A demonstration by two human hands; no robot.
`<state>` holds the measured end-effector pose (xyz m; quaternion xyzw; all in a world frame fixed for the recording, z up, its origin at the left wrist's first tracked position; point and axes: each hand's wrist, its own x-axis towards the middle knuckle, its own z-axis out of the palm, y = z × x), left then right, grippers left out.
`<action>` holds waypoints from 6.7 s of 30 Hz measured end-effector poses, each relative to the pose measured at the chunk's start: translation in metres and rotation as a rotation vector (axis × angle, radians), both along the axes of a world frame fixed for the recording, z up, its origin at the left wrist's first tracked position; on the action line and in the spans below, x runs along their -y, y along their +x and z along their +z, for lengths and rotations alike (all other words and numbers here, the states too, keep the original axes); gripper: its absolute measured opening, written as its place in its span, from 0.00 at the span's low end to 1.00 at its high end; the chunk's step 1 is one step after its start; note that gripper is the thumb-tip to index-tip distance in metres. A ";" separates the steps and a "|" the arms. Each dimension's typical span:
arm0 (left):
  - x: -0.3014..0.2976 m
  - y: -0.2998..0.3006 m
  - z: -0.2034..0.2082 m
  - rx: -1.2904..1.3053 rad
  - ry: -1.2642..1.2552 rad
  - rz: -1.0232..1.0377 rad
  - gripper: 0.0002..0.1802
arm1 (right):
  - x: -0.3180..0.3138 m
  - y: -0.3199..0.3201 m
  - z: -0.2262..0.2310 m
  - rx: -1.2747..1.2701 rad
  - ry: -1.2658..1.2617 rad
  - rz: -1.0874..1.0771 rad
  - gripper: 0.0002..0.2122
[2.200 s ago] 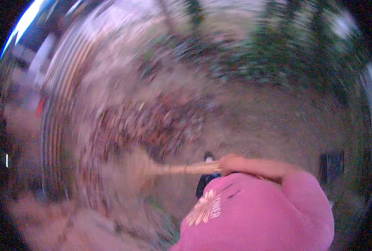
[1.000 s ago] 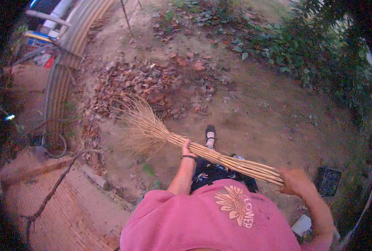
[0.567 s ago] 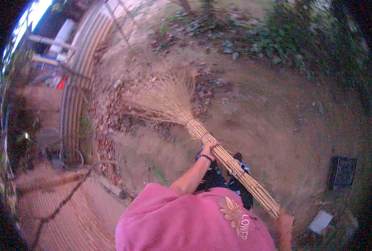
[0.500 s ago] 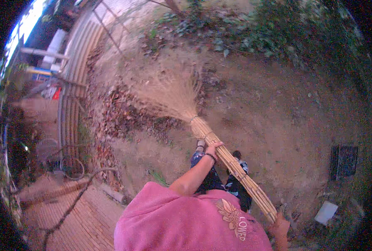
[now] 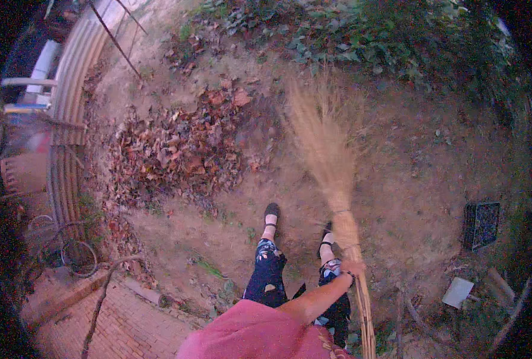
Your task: The person sweeps leaves and debris on the ground into a pile using a large broom and moves a crate of grapes out of the way.
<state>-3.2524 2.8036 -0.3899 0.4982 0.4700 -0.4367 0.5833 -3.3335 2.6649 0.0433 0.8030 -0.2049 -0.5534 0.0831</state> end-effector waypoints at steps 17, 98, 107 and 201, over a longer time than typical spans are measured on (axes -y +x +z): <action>-0.673 0.024 0.026 -0.077 0.799 0.769 0.29 | -0.381 0.164 -0.236 -0.644 0.767 0.173 0.12; -0.698 0.672 0.094 0.367 -0.196 1.504 0.10 | -0.462 0.704 -0.074 0.095 0.340 0.434 0.17; -0.825 0.471 0.037 0.134 0.081 1.633 0.14 | -0.656 0.838 -0.108 -0.401 0.589 0.884 0.16; -0.872 0.532 0.172 0.475 0.130 2.449 0.13 | -0.852 1.027 -0.118 -0.629 0.624 0.996 0.22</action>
